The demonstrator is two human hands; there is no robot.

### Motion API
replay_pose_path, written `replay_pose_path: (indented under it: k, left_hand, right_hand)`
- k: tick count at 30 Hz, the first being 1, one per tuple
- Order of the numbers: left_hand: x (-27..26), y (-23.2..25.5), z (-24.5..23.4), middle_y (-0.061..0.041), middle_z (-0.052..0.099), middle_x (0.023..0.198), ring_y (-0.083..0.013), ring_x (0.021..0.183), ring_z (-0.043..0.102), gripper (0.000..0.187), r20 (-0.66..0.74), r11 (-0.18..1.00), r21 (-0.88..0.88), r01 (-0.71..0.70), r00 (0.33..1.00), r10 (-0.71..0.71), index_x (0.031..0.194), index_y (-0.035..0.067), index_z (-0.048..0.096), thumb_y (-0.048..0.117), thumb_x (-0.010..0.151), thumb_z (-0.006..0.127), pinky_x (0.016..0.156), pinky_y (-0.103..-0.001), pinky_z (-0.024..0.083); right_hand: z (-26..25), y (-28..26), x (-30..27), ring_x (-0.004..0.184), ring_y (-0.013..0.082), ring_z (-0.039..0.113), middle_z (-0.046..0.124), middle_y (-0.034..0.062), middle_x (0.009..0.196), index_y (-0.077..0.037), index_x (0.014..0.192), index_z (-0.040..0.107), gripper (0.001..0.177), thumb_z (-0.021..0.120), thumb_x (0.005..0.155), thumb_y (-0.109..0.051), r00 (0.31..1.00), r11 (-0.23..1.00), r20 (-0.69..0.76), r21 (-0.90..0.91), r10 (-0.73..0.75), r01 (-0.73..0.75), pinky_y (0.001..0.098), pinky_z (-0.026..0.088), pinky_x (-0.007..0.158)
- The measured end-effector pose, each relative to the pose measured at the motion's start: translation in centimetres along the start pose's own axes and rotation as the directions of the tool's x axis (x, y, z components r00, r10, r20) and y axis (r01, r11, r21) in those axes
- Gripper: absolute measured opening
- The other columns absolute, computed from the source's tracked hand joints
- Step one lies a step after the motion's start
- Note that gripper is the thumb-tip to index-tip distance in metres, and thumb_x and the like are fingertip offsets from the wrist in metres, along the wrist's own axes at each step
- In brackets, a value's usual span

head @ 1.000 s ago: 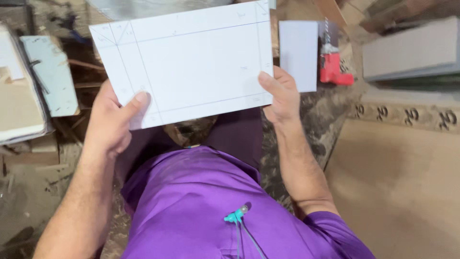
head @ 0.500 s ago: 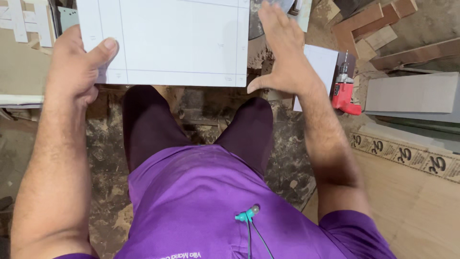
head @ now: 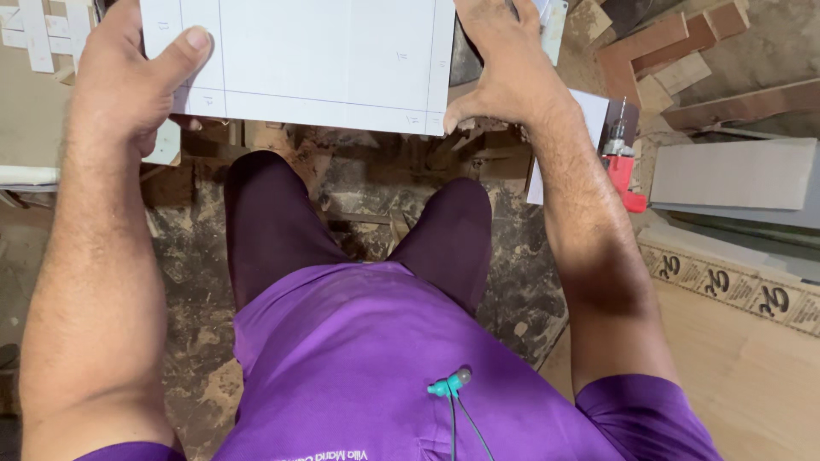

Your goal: The person sands the edges of small white rectangular pieces on a rotating grinding wheel. They then pick up a larger white board with grid lines and sand its edges on the same wheel.

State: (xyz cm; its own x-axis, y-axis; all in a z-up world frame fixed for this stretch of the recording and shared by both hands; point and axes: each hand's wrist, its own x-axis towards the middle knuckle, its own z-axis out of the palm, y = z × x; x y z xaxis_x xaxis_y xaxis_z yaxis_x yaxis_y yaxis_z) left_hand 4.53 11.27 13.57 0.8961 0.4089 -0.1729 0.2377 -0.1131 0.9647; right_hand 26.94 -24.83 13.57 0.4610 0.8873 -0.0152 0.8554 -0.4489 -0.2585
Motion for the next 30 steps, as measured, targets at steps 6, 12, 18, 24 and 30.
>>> replay_pose_path:
  k: [6,12,18,24,30]
  left_hand:
    - [0.5,-0.6,0.2,-0.011,0.07,0.122,-0.0181,0.109,0.069,0.048,-0.066,0.991,0.124,-0.051,0.996,0.06,0.141,0.0,0.052,0.025,0.105,0.072,0.09,-0.038,0.059]
    - [0.6,-0.4,0.2,-0.008,0.068,0.091,-0.0117,0.054,0.047,0.043,-0.147,0.98,0.137,0.143,0.981,-0.123,0.139,0.004,0.057,0.03,0.107,0.071,0.038,-0.031,0.037]
    - [0.9,0.5,0.4,0.001,0.067,0.087,-0.0008,0.054,0.051,0.04,-0.116,0.994,0.093,0.054,0.992,-0.043,0.133,0.001,0.057,0.028,0.106,0.069,0.037,-0.022,0.038]
    - [0.8,1.2,0.3,-0.002,0.06,0.07,-0.0037,0.04,0.042,0.046,-0.146,0.969,0.195,0.149,0.982,-0.121,0.132,0.004,0.056,0.039,0.106,0.07,0.029,-0.024,0.035]
    - [1.0,1.3,0.4,0.001,0.059,0.068,-0.0019,0.04,0.044,0.039,-0.136,0.975,0.183,0.128,0.985,-0.104,0.12,0.004,0.061,0.039,0.105,0.069,0.029,-0.022,0.036]
  right_hand:
    - [0.1,0.2,0.9,0.161,0.0387,0.024,0.036,0.0275,0.169,-0.005,0.168,0.022,0.157,0.094,0.047,-0.075,0.998,0.998,-0.048,0.018,-0.051,0.052,0.0551,0.006,0.127]
    - [0.1,0.1,1.3,0.16,0.0354,0.029,0.04,0.0239,0.168,-0.006,0.166,0.028,0.151,0.098,0.046,-0.067,1.0,0.998,-0.025,0.055,0.004,-0.003,0.0544,0.008,0.127]
    - [0.2,0.3,1.7,0.158,0.0363,0.033,0.044,0.0236,0.165,-0.006,0.165,0.032,0.146,0.099,0.047,-0.061,0.999,0.998,-0.033,0.069,0.004,-0.002,0.0545,0.01,0.125]
    - [0.3,0.4,1.8,0.154,0.0369,0.035,0.048,0.0225,0.162,-0.006,0.163,0.037,0.145,0.1,0.046,-0.062,0.998,0.998,-0.054,0.053,-0.011,0.013,0.0556,0.011,0.124]
    - [0.2,0.7,1.6,0.153,0.0381,0.038,0.051,0.0219,0.159,-0.005,0.161,0.04,0.143,0.101,0.047,-0.066,0.997,0.994,-0.075,0.098,-0.032,0.04,0.0549,0.013,0.125]
